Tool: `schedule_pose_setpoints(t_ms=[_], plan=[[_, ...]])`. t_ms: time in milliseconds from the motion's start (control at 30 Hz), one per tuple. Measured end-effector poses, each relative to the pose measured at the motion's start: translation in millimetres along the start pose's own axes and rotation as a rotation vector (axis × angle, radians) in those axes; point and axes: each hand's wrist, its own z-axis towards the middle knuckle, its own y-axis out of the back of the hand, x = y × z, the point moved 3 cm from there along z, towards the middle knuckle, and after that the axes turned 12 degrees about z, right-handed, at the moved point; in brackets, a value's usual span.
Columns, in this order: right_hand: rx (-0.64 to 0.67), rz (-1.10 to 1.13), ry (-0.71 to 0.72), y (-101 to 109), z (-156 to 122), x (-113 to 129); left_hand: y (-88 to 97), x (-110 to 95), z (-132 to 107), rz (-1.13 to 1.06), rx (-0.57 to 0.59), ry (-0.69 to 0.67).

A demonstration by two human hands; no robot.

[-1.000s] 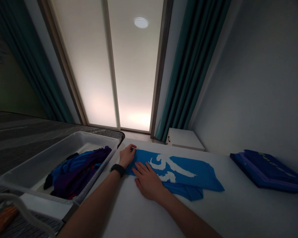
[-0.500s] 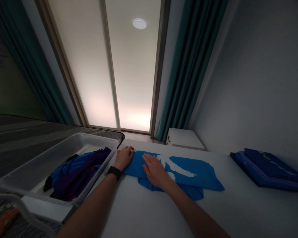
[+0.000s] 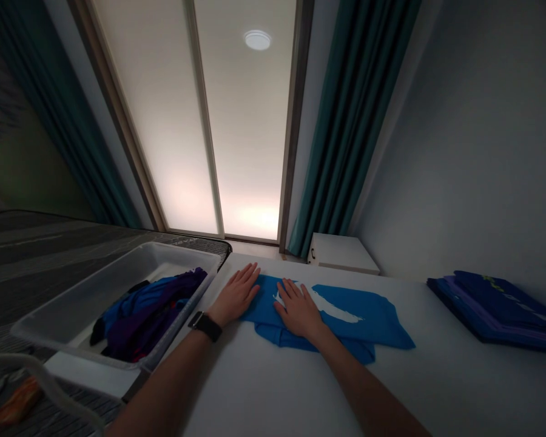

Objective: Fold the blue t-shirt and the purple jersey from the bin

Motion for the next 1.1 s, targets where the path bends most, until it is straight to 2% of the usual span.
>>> schedule_pose_setpoints(t_ms=[67,133,233,367,667,900,1100], plan=[[-0.007,0.000,-0.003,0.0,0.2,0.1,-4.4,-12.3,-3.3,0.058,0.043,-0.031],[-0.007,0.002,-0.006,-0.1,0.2,0.1,-8.9,-17.6,-6.1,0.110,0.109,0.003],[0.008,0.007,-0.015,-0.1,0.3,0.0,-11.4,-16.6,-9.3,0.187,0.198,0.089],[0.032,0.001,-0.037,0.3,0.3,0.1,-8.8,-15.8,-10.8,0.285,0.252,0.153],[0.062,0.010,-0.115,2.3,-1.5,0.6,-8.6,-15.8,-11.3,0.296,0.281,0.158],[0.066,0.010,-0.122,1.3,-0.8,-0.8,-9.0,-14.3,-10.1,0.319,0.292,0.129],[0.078,0.022,-0.120,1.6,-0.7,-0.5,-5.3,1.9,-13.7,0.360,0.251,0.145]])
